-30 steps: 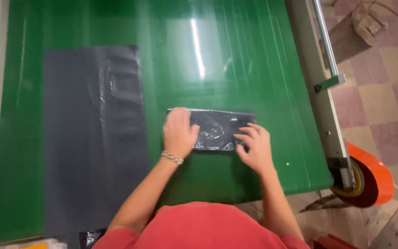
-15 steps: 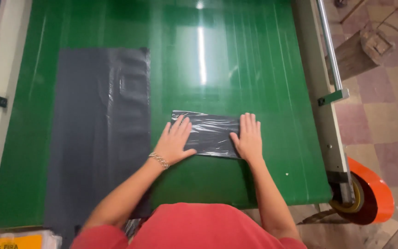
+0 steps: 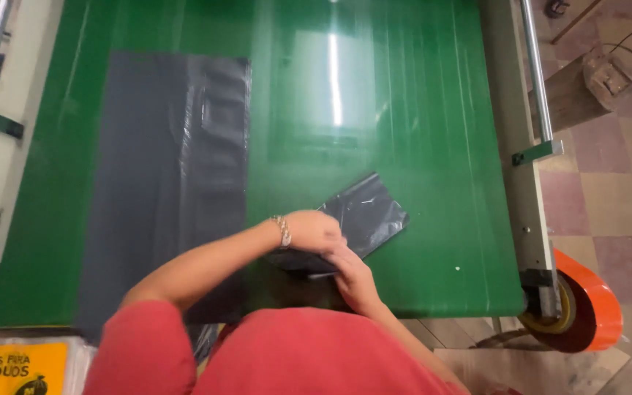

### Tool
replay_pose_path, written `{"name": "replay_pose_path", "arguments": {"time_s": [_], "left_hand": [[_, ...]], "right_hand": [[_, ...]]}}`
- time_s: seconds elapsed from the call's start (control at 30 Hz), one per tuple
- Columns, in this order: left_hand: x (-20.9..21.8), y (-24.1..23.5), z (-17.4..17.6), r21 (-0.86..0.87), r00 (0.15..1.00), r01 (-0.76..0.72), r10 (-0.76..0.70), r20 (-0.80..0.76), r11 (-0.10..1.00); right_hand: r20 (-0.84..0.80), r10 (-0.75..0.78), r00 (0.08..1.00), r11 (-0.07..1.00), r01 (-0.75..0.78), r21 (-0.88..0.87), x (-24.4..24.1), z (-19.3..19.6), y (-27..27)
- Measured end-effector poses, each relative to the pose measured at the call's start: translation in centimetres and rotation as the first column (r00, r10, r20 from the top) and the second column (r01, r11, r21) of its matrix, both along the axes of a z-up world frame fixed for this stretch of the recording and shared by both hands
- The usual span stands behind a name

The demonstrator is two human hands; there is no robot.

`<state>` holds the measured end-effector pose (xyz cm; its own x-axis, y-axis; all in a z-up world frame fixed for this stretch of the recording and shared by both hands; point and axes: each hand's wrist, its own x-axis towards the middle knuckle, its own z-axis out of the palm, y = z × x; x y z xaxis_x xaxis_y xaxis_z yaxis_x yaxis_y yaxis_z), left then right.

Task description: The person is taking plastic bags from a conveyor belt, folding them into small squares, and placing them into a red plastic crate.

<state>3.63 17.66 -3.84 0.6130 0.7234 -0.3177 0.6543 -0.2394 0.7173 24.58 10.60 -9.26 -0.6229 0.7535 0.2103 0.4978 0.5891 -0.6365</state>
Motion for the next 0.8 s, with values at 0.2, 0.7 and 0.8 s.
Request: {"name": "replay_pose_path", "arguments": {"time_s": [0.2,0.7,0.8], "left_hand": [[-3.2,8.4,-16.9,-0.591,0.837,-0.347,0.525,0.154,0.728],[-2.7,-6.4,-6.2,0.729,0.78,-0.48,0.617,0.101,0.488],[-7.3,-15.1,-4.1,0.742,0.742,-0.508,0.659,0.119,0.438]], "right_hand": [[-0.151,-0.651,0.744,0.602,0.384,-0.7,6.0,-7.0,1.5],[-0.296,-0.762,0.577,0.554,0.342,-0.759,2.9,2.7,-1.7],[-0.476,-0.611,0.632,0.505,-0.153,-0.85,-4.6,4.7,-5.1]]}}
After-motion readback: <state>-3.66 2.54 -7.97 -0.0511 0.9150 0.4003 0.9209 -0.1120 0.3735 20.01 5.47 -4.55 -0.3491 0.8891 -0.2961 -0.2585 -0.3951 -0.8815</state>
